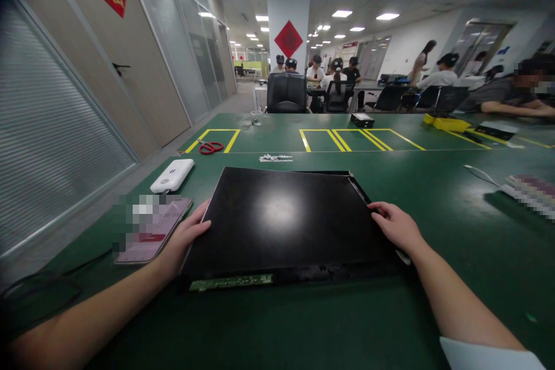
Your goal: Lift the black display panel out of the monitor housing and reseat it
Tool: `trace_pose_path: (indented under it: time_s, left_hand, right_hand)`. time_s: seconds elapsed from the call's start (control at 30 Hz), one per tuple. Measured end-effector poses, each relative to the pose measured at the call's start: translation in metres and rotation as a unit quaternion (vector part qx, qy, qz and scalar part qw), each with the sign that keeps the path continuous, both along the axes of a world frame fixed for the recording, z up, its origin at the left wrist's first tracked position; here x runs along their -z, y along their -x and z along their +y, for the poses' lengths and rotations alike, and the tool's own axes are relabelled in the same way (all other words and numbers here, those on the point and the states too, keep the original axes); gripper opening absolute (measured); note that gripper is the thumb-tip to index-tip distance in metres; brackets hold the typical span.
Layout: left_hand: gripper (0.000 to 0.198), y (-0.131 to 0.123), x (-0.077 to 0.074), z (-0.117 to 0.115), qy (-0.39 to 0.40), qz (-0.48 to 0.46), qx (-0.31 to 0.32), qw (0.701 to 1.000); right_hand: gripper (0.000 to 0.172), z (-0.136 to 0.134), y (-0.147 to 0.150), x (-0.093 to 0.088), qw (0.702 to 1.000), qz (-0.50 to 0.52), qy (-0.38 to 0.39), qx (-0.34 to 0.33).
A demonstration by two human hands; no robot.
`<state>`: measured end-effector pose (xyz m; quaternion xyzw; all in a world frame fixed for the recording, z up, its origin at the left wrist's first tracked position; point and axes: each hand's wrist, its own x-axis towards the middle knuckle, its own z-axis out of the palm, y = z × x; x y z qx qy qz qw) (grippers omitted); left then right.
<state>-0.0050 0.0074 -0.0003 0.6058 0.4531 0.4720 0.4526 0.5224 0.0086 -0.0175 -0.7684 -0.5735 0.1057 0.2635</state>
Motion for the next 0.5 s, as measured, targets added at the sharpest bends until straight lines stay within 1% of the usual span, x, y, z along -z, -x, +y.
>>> trace_pose_path:
  time_s: [0.1, 0.2, 0.3, 0.4, 0.5]
  left_hand:
    - [0.060, 0.0013, 0.0000, -0.0012, -0.012, 0.002, 0.007, 1.000]
    - [0.053, 0.0012, -0.0021, -0.0023, -0.048, 0.036, -0.007, 0.998]
    - [0.051, 0.0000, -0.0030, -0.0025, -0.081, 0.062, -0.015, 0.995]
    - [0.051, -0.0014, -0.0023, -0.0024, -0.095, 0.056, -0.014, 0.994]
    - [0.053, -0.0015, -0.0027, -0.0028, -0.098, 0.046, -0.010, 0.994]
  right_hand:
    - [0.038, 0.0000, -0.0003, 0.0008, 1.000, 0.002, -0.005, -0.001]
    - [0.037, 0.0000, -0.0008, 0.0012, 1.000, 0.006, -0.011, -0.008]
    - [0.041, -0.0005, -0.0005, 0.0007, 1.000, 0.006, -0.001, -0.008]
    - [0.044, -0.0012, 0.0007, -0.0002, 1.000, 0.018, 0.000, -0.002]
    - [0.044, -0.0012, 0.0026, -0.0014, 0.999, 0.045, -0.018, 0.008]
